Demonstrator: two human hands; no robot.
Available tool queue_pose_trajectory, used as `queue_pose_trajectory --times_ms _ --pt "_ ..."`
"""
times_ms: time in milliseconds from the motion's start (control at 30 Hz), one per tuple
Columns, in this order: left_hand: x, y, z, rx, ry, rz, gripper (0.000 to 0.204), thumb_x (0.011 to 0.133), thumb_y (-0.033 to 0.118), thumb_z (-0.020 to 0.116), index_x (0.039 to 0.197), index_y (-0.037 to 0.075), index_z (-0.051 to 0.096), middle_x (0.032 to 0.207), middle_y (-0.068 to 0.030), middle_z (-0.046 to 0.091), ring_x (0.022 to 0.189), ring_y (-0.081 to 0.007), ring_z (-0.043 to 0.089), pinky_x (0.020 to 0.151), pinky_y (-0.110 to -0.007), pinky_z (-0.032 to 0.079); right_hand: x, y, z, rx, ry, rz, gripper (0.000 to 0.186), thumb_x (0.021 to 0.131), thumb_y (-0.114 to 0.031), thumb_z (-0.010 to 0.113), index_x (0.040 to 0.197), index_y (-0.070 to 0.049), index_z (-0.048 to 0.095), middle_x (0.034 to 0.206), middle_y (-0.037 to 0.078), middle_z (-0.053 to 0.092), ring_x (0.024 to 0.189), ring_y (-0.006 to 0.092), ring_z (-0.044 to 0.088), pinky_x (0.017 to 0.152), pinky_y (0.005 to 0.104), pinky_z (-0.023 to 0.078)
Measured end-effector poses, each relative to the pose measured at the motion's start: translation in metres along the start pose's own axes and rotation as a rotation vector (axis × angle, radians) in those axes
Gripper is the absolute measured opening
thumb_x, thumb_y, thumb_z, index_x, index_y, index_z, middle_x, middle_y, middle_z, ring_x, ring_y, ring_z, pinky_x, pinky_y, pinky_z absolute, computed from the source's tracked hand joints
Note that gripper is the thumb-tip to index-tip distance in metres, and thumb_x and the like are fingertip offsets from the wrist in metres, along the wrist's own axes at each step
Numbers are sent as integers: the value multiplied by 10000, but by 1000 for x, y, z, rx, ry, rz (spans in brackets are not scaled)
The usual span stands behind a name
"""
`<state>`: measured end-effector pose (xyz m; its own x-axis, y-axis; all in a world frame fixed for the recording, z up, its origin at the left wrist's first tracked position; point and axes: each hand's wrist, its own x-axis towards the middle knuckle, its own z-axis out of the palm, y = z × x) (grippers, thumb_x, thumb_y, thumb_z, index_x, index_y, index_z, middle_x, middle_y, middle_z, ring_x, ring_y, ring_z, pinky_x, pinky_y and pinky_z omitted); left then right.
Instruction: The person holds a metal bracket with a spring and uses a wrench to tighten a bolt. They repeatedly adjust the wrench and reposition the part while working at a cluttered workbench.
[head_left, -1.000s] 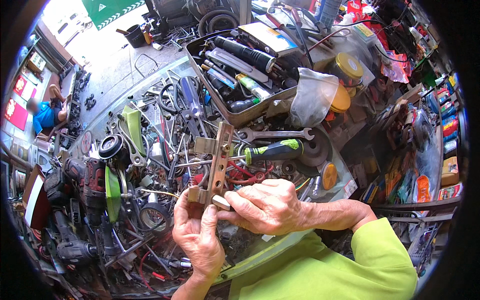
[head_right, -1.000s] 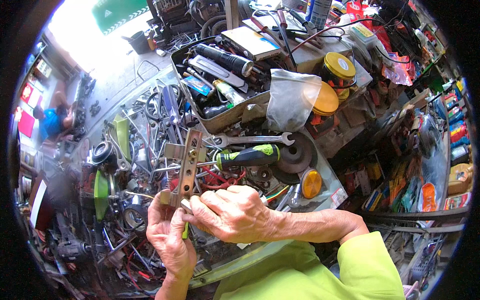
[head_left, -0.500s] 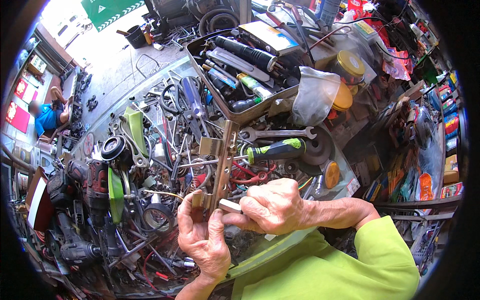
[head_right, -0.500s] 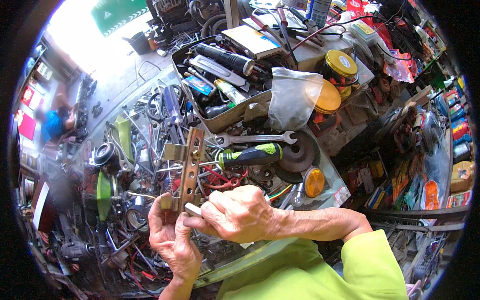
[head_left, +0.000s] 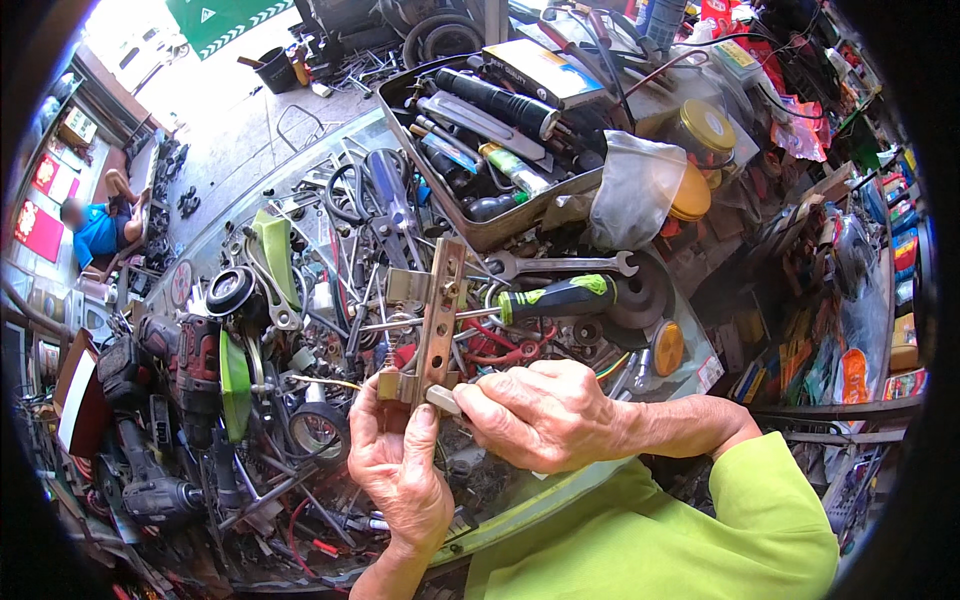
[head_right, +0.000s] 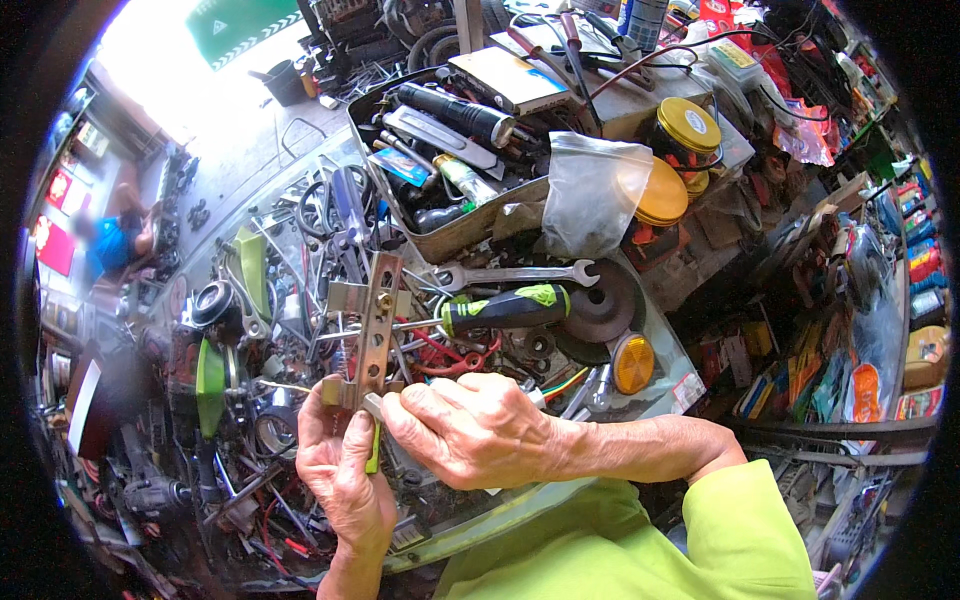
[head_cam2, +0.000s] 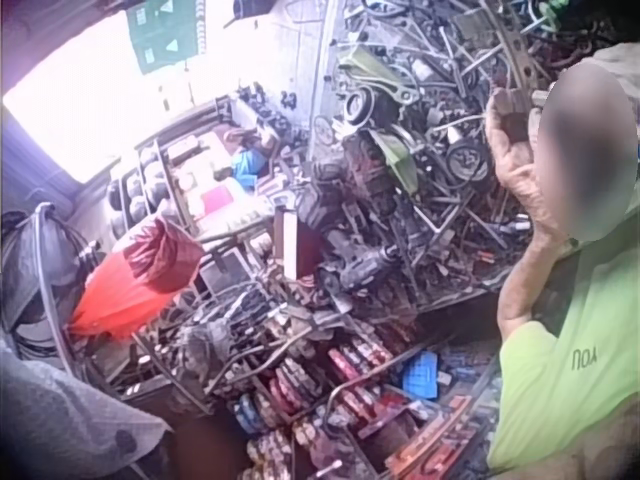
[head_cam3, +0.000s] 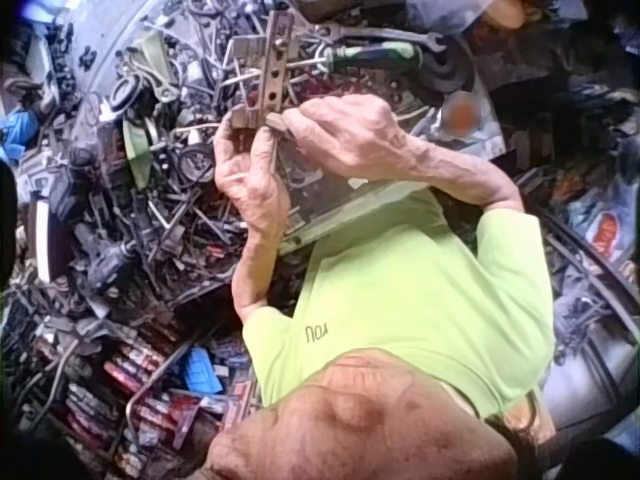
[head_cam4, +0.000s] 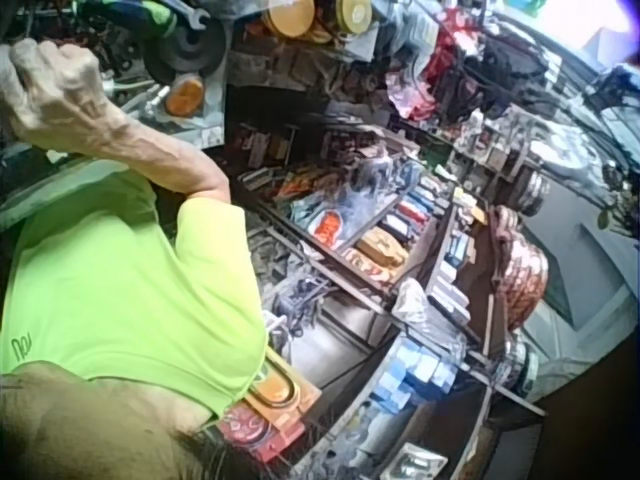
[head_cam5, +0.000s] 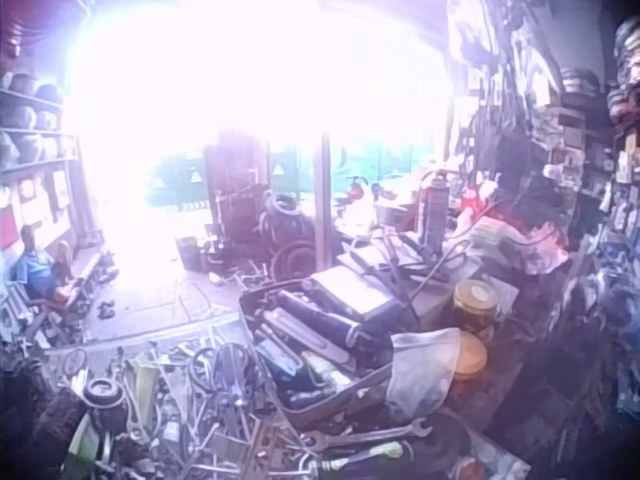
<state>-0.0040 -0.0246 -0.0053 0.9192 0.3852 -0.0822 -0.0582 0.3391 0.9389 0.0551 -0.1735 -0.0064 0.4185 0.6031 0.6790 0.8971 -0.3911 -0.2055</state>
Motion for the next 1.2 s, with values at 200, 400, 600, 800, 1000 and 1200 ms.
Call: queue_pose_trajectory --times_ms 200,400,600,800,1000,1200 --pt "-3 -1 0 160 -36 75 405 865 -82 558 1255 -59 451 1110 -94 569 1016 -142 543 915 -275 420 3 -3 -2 -39 -109 127 224 753 -205 689 812 -39 551 691 41 510 519 152 544 444 270 460" --pt "-5 -2 -2 356 -39 208 438 858 -87 547 1283 -55 445 1142 -101 572 1035 -153 542 917 -279 418 3 0 0 -24 -120 121 203 783 -225 635 759 -74 502 651 27 419 483 152 508 411 285 416" --pt "-8 6 6 444 -29 284 415 879 -62 539 1280 -66 433 1132 -95 546 1024 -149 536 905 -271 413 3 -3 1 -58 -96 110 229 754 -211 678 771 -61 506 661 32 473 500 155 532 410 276 434" --pt "-15 2 1 600 -60 438 402 871 -73 569 1258 -89 459 1079 -87 443 908 -156 562 769 -254 476 -3 -6 2 71 -95 151 254 837 -238 619 715 -70 472 594 43 426 441 173 508 363 320 403" --pt "-13 2 5 490 -62 400 387 885 -64 538 1259 -73 438 1119 -84 496 971 -150 563 807 -241 462 -2 -8 1 206 -103 262 318 865 -294 624 708 -52 490 570 64 467 429 210 506 361 339 403" --pt "-11 -2 3 339 24 247 406 867 -81 539 1263 -62 447 1107 -120 574 985 -164 566 836 -261 465 7 -2 -4 95 -23 205 312 851 -318 643 753 -53 510 620 52 473 493 191 537 396 313 419"
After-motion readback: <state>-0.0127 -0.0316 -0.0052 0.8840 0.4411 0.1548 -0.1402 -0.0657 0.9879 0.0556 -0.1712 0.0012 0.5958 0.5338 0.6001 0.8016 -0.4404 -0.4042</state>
